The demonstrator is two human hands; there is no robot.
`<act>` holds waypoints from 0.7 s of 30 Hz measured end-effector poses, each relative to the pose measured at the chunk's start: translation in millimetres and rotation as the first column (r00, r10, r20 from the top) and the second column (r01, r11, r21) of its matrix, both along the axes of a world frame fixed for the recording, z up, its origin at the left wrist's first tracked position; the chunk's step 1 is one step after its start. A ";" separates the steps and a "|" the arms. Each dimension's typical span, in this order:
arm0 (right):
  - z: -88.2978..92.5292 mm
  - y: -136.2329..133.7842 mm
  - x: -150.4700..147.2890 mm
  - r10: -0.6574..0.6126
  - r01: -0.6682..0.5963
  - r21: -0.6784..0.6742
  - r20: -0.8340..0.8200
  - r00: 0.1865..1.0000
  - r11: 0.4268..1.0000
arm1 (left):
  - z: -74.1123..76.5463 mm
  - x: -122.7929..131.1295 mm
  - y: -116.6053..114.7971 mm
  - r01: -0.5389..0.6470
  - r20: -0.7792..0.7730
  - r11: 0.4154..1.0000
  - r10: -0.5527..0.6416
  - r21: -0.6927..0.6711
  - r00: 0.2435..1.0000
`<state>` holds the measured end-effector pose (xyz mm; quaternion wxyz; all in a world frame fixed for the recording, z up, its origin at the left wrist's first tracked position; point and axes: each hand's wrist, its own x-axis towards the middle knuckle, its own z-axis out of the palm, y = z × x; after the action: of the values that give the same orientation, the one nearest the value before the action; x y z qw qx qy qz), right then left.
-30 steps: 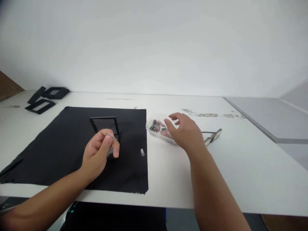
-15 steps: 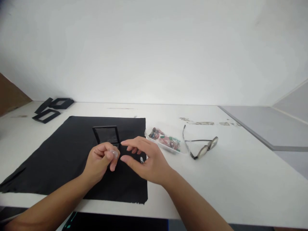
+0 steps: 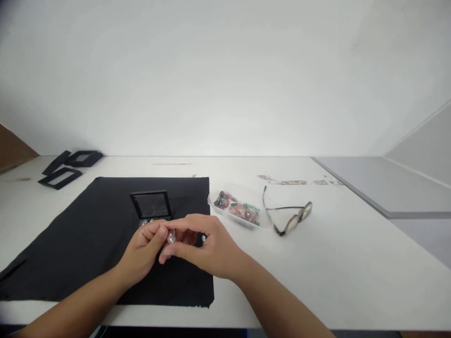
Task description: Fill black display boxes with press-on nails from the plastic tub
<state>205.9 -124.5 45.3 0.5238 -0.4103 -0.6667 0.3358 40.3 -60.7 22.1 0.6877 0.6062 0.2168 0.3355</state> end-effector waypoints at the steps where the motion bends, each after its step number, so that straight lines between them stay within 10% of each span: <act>1: 0.9 0.2 -0.5 0.020 -0.021 -0.029 -0.010 1.000 0.999 | -0.2 0.1 -0.3 0.008 -0.001 1.000 -0.008 -0.003 1.000; 21: -18.5 16.4 3.1 0.170 -0.267 -0.293 -0.316 0.933 0.918 | -4.4 -2.7 9.3 0.036 -0.158 0.997 -0.047 -0.072 0.986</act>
<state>209.0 -108.2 26.8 0.4966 -0.3618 -0.5605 0.5553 37.7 -51.4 17.8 0.6954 0.6115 0.2697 0.2641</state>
